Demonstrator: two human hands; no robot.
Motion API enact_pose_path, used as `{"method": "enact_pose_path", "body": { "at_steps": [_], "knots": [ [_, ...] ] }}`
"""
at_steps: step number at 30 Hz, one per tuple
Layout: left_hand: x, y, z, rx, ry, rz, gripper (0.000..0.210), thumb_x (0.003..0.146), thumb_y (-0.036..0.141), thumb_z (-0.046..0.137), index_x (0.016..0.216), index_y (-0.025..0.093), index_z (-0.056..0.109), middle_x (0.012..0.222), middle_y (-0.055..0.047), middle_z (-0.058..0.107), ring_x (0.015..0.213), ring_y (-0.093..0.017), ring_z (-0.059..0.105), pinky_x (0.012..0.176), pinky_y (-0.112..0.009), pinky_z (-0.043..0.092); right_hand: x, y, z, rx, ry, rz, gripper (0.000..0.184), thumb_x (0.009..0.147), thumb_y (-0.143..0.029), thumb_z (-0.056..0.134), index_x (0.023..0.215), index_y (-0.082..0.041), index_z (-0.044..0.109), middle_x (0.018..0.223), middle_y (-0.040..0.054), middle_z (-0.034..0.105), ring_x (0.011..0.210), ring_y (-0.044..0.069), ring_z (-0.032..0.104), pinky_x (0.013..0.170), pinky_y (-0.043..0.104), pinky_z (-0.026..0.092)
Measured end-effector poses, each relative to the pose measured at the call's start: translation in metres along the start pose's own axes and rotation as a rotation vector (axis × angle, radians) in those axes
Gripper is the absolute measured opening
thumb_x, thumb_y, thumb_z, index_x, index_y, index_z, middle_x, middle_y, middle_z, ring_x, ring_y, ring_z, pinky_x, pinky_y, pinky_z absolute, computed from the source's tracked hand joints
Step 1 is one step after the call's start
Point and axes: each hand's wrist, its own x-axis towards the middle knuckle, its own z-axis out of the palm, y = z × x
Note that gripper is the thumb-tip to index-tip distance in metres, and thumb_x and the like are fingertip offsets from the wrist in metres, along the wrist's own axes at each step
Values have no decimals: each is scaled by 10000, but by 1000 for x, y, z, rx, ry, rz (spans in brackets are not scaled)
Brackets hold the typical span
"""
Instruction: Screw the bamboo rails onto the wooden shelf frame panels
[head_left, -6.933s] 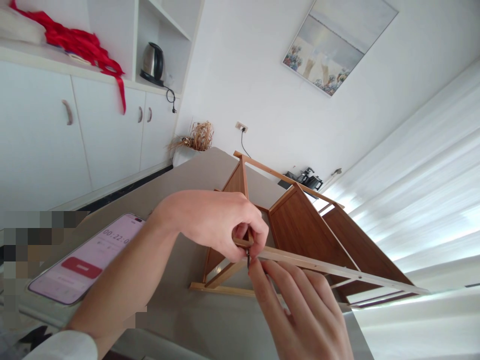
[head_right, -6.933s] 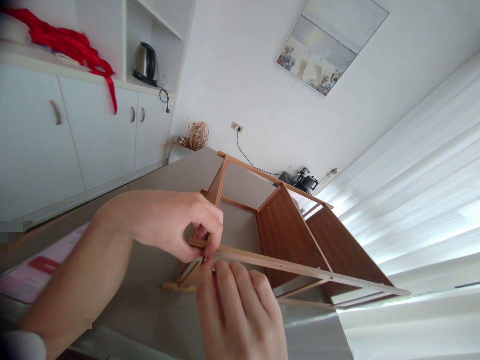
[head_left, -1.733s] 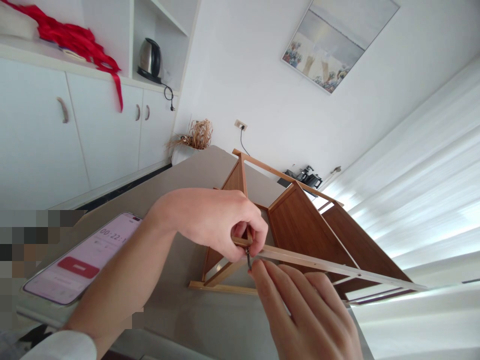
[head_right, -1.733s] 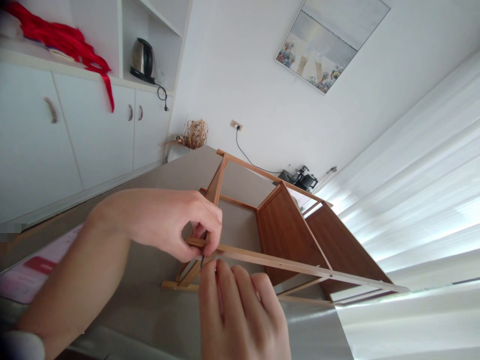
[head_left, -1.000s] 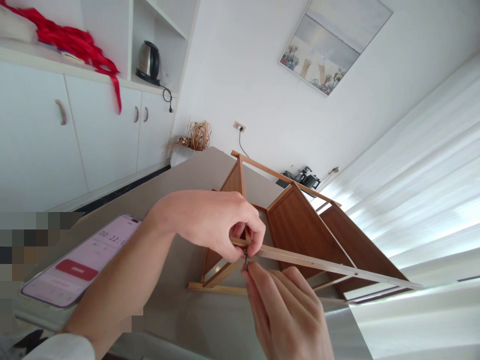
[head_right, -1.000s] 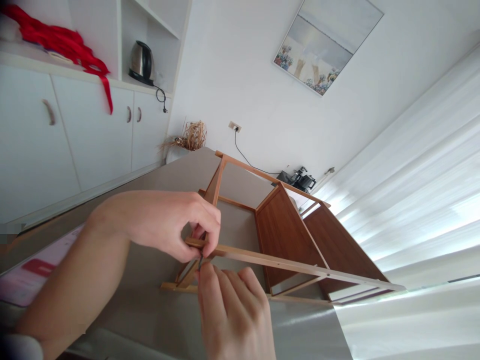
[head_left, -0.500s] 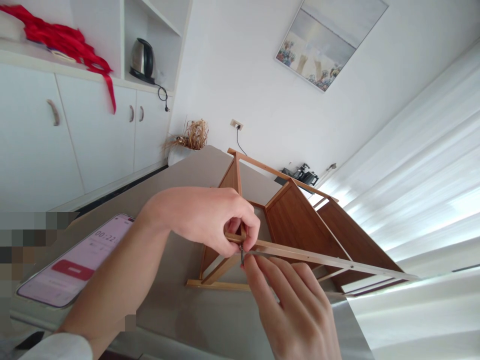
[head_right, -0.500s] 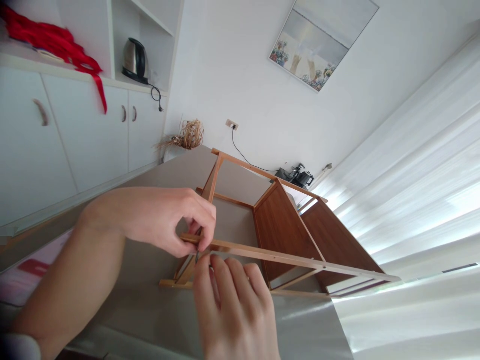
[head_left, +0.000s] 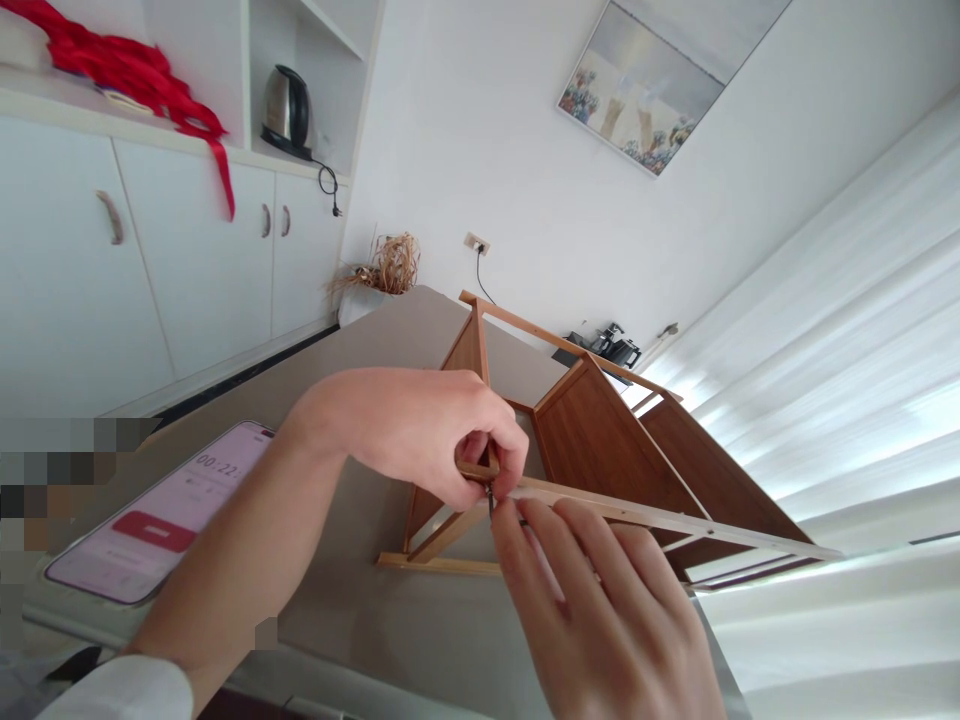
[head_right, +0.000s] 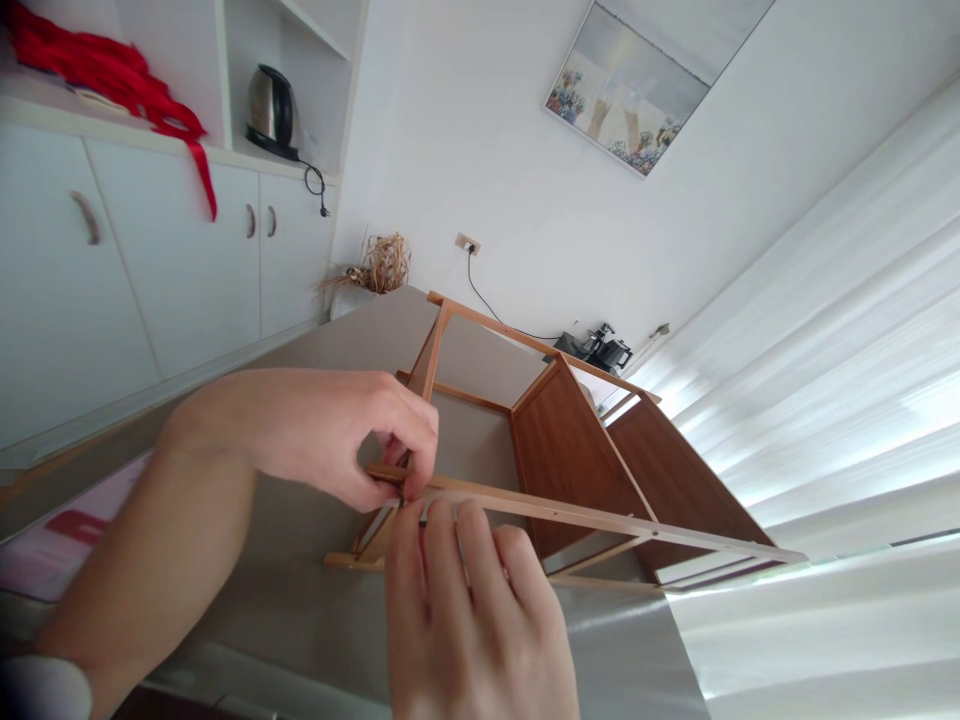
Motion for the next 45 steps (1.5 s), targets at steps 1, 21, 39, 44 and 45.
{"method": "enact_pose_path", "body": {
  "at_steps": [1, 21, 39, 44, 45],
  "knots": [
    [0, 0, 0, -2, 2, 2, 161, 762, 152, 653, 860, 241, 744, 802, 23, 642, 728, -117, 574, 652, -227, 405, 1, 1, 0, 5, 0, -9, 284, 943, -80, 468, 1118, -128, 688, 985, 117, 739, 918, 213, 657, 733, 336, 438],
    [0, 2, 1, 8, 6, -17, 145, 735, 142, 655, 825, 232, 726, 811, 23, 638, 753, -123, 587, 689, -228, 417, -14, -27, 40, 188, 278, 271, 278, 995, -89, 421, 1096, -127, 677, 891, 94, 708, 844, 199, 634, 744, 335, 393],
    [-1, 1, 1, -7, 20, 23, 179, 742, 133, 655, 875, 235, 716, 796, 31, 649, 711, -118, 571, 659, -232, 396, -2, 5, 8, 104, 16, 4, 308, 955, -72, 443, 1113, -56, 706, 987, 129, 741, 908, 237, 645, 782, 368, 427],
    [-1, 1, 0, -9, 8, 26, 179, 740, 140, 663, 877, 234, 729, 779, 30, 619, 673, -114, 546, 625, -238, 382, -3, 8, 2, 61, -3, -53, 336, 967, -72, 418, 1131, -79, 711, 1003, 121, 757, 934, 233, 674, 788, 365, 453],
    [0, 1, 0, -4, 9, 28, 181, 739, 142, 667, 878, 238, 732, 779, 31, 618, 676, -113, 547, 627, -237, 383, -2, 9, 1, 45, 4, -68, 342, 971, -70, 411, 1129, -83, 713, 1008, 119, 760, 944, 234, 680, 794, 367, 457]
  ]
}}
